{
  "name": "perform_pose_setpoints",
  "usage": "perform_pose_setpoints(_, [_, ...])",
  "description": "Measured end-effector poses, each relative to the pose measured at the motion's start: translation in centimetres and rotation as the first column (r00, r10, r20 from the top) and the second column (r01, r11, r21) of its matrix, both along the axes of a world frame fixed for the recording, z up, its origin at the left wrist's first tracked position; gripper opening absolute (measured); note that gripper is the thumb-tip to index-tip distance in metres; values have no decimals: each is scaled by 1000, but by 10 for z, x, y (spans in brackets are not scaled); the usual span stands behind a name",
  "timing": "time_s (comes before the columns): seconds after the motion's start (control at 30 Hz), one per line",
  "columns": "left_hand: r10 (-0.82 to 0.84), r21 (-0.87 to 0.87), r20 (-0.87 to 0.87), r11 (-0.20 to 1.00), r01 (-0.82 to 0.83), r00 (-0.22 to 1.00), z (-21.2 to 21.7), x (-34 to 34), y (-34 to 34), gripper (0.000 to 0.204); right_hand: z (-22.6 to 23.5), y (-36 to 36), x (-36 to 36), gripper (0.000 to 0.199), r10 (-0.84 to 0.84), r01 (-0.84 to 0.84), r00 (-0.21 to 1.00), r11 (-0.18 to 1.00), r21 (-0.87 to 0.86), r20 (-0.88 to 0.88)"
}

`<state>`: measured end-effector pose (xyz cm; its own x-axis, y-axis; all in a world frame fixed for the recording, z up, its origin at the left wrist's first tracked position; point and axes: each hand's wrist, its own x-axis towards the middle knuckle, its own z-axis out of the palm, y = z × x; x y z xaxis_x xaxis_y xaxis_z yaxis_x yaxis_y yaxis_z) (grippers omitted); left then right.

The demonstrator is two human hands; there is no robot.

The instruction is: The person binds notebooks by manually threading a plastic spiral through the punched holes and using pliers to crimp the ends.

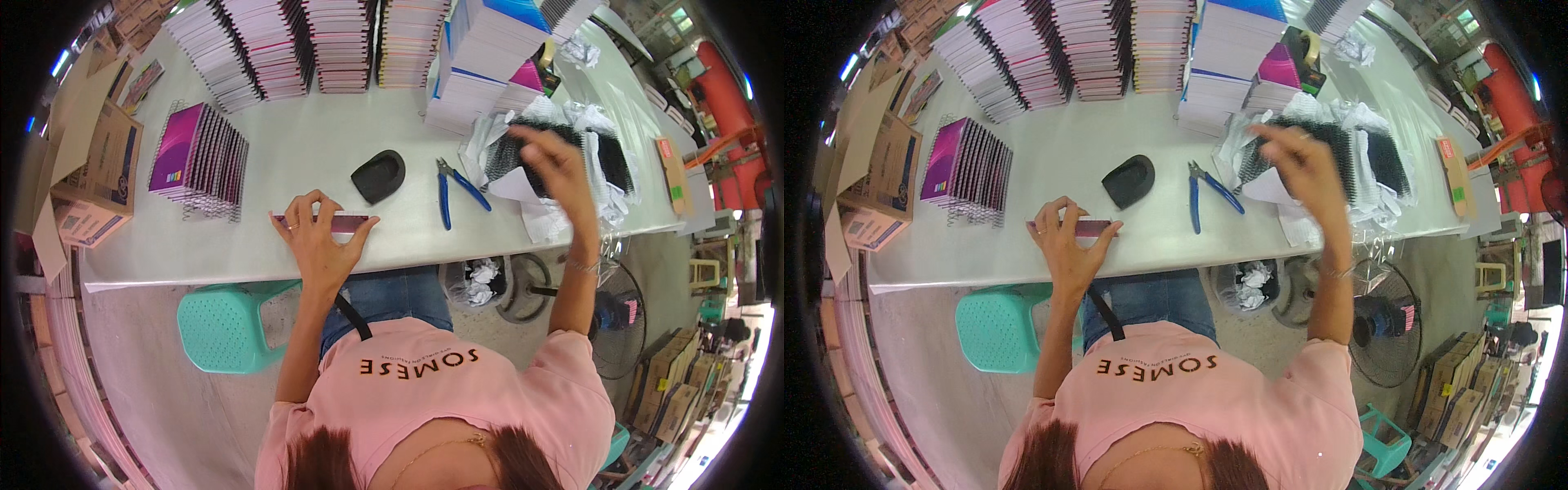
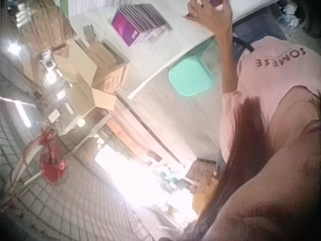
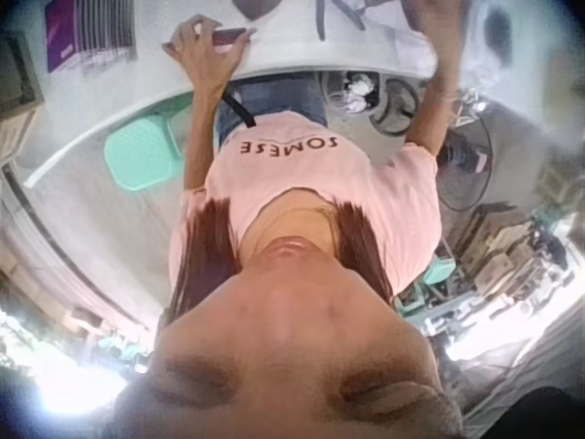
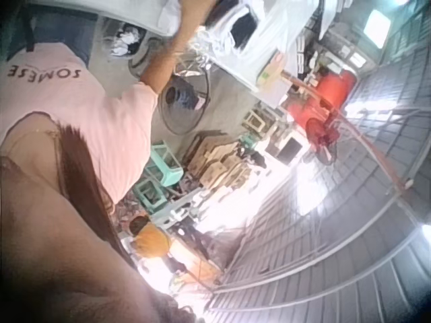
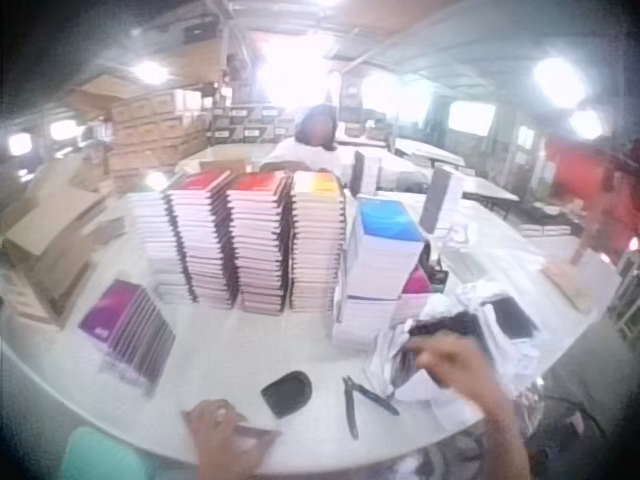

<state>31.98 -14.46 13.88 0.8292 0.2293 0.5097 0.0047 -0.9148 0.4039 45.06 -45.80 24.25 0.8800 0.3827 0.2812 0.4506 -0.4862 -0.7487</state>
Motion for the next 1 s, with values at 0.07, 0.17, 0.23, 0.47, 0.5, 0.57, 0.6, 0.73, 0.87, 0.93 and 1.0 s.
perform_pose_setpoints(0.07, [-1,-3,16,1000,1,1000,-1,2,-2,47,-7,41,-24,25,152,-155,980,988,-15,-126])
perform_pose_setpoints(0.17, [3,-2,22,1000,-3,1000,-3,3,-4,44,-34,88,-42,22,252,-239,944,967,85,-214])
perform_pose_setpoints(0.23, [9,-9,39,1000,-9,999,-2,3,-4,43,-48,108,-45,22,265,-247,935,963,105,-234])
perform_pose_setpoints(0.47, [27,-8,33,1000,-27,999,-3,5,-7,38,-68,129,-48,21,233,-224,931,973,65,-281])
perform_pose_setpoints(0.5, [23,-12,34,1000,-23,999,-3,5,-7,38,-70,129,-48,21,238,-229,932,971,64,-274])
perform_pose_setpoints(0.57, [19,-17,31,1000,-18,999,-3,5,-8,37,-74,128,-47,21,247,-239,933,969,62,-262])
perform_pose_setpoints(0.6, [20,-16,27,1000,-19,999,-2,4,-8,36,-73,128,-48,21,246,-239,933,969,60,-262])
perform_pose_setpoints(0.73, [9,-6,9,1000,-9,1000,-1,5,-8,34,-77,126,-50,21,272,-250,934,960,123,-231])
perform_pose_setpoints(0.87, [-12,-32,-19,999,11,1000,2,3,-8,31,-80,128,-54,19,298,-264,938,945,192,-176])
perform_pose_setpoints(0.93, [-13,-31,-31,999,12,999,2,3,-8,31,-85,130,-56,17,293,-259,946,941,219,-139])
perform_pose_setpoints(1.0, [-12,-39,-47,999,10,999,3,3,-8,32,-83,131,-54,17,300,-278,950,938,209,-84])
